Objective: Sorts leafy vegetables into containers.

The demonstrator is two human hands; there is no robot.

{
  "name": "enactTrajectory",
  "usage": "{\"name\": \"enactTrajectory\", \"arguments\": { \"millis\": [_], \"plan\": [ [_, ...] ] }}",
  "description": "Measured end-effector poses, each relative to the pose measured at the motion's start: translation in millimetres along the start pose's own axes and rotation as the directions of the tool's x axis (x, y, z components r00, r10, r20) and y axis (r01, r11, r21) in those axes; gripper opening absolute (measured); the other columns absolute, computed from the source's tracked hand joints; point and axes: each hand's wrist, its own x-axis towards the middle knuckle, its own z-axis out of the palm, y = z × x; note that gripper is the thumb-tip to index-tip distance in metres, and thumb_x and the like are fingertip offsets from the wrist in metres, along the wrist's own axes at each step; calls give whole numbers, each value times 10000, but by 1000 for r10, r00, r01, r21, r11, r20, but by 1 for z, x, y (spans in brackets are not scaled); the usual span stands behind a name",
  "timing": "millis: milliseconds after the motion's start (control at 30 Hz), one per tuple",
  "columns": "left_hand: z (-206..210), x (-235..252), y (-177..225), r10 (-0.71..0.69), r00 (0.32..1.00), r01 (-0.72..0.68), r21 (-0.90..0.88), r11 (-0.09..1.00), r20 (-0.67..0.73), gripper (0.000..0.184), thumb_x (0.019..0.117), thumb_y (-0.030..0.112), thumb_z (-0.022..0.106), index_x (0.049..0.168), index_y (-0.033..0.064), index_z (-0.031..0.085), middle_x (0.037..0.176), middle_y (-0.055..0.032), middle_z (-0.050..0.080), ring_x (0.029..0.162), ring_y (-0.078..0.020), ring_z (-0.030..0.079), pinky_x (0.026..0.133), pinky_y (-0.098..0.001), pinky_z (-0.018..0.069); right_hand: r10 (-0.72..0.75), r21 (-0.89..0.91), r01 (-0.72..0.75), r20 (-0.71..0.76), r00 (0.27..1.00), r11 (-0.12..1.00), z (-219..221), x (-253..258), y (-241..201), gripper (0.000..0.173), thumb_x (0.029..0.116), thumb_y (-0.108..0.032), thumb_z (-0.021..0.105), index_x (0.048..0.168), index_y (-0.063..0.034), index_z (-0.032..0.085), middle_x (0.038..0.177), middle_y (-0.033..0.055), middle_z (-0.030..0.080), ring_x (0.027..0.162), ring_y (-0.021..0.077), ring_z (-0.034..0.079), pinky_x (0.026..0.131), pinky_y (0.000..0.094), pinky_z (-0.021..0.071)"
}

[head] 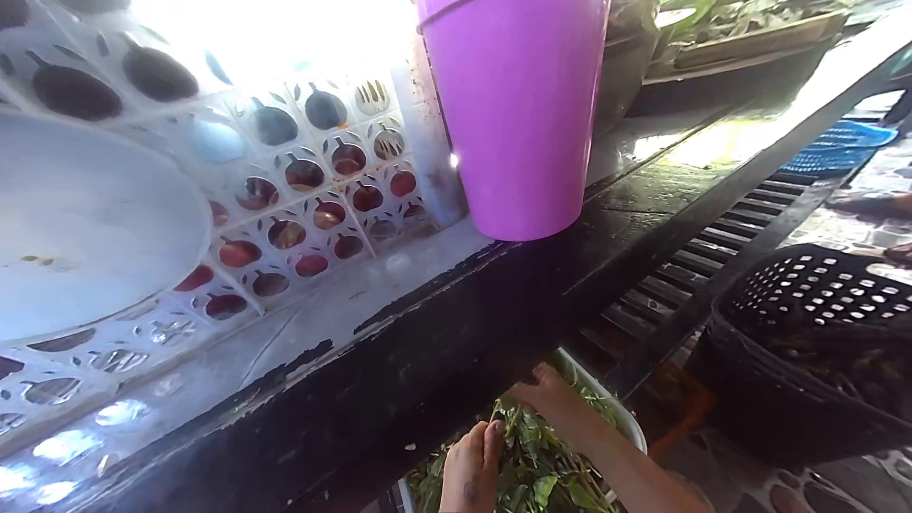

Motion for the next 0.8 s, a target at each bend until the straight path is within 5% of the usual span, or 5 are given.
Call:
{"name": "enactTrajectory", "arguments": {
  "millis": [233,533,600,700,800],
  "plan": [
    [-11,-1,-4,105,994,-102,102,989,-23,512,1080,422,438,827,31,650,639,-57,558,619,-202,578,625,-437,496,-249,-468,345,256,934,814,-31,-1,-12,156,980,-170,672,1084,-118,776,1051,24,717,987,78,661,898,254,540],
    [-11,-2,-6,157,987,-152,168,974,-20,478,1080,394,457,866,25,672,674,-78,590,652,-218,608,648,-433,516,-370,-787,431,278,886,441,-19,-3,15,161,902,-238,663,872,-122,770,891,48,693,895,181,688,776,368,571],
    [-6,-5,-1,168,986,-168,124,978,9,465,1087,358,447,874,12,673,686,-86,598,670,-223,615,668,-435,520,-464,-720,374,81,882,585,-12,-1,20,162,864,-215,655,787,-116,757,805,-3,668,806,102,655,712,300,543],
    [-2,-6,4,193,981,-194,64,979,23,475,1090,341,434,853,-1,662,676,-86,582,662,-217,599,659,-423,507,-221,-182,180,-236,946,967,-5,3,7,152,929,-103,586,842,-71,707,792,-13,648,737,68,596,681,259,485],
    [-2,-7,2,161,986,-164,70,984,44,491,1091,370,424,850,10,657,676,-85,576,665,-223,597,662,-435,505,-129,-157,102,-173,976,982,-6,3,-8,190,1029,-118,526,989,-62,703,904,24,690,832,102,642,753,285,527]
  ]
}}
